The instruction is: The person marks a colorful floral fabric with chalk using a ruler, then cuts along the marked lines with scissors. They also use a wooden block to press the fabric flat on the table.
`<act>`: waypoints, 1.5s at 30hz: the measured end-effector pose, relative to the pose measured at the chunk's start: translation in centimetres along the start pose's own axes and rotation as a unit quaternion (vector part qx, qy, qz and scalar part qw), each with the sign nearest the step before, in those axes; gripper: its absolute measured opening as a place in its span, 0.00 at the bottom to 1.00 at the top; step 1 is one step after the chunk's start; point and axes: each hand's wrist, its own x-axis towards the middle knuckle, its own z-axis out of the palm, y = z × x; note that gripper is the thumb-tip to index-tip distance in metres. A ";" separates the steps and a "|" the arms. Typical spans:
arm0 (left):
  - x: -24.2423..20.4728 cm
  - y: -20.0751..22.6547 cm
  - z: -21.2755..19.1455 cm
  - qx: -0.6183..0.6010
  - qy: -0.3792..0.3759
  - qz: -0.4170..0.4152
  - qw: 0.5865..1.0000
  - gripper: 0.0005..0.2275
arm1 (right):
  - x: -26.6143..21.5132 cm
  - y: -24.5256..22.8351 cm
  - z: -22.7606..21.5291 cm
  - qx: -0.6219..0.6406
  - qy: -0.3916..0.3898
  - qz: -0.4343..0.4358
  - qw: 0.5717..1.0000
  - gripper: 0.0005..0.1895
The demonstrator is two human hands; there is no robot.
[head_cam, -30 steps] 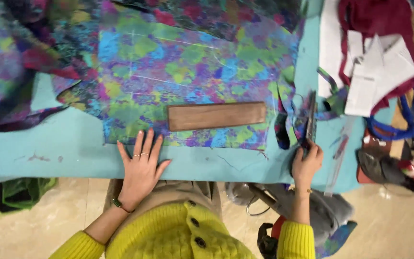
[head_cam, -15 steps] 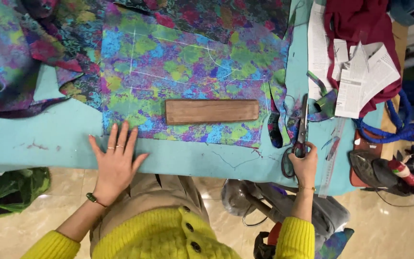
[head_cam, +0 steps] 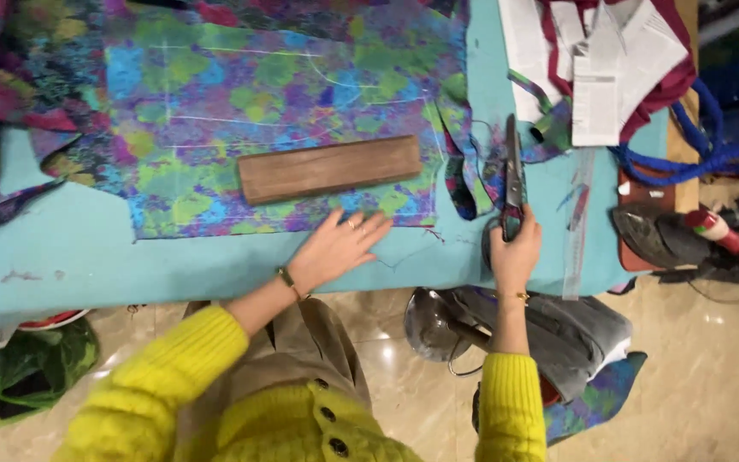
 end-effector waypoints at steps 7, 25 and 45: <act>-0.1 -2.8 1.6 0.036 -0.030 0.002 0.999 0.25 | -0.7 1.7 0.2 -0.036 0.038 -0.046 0.998 0.29; -5.1 -0.9 -1.2 -0.054 0.029 -0.106 0.992 0.29 | 1.9 -21.8 5.7 0.031 -0.142 -0.417 0.897 0.47; -5.1 -1.0 -2.8 -0.095 0.012 -0.129 0.987 0.26 | 4.7 -23.8 8.1 -0.039 -0.242 -0.413 0.877 0.49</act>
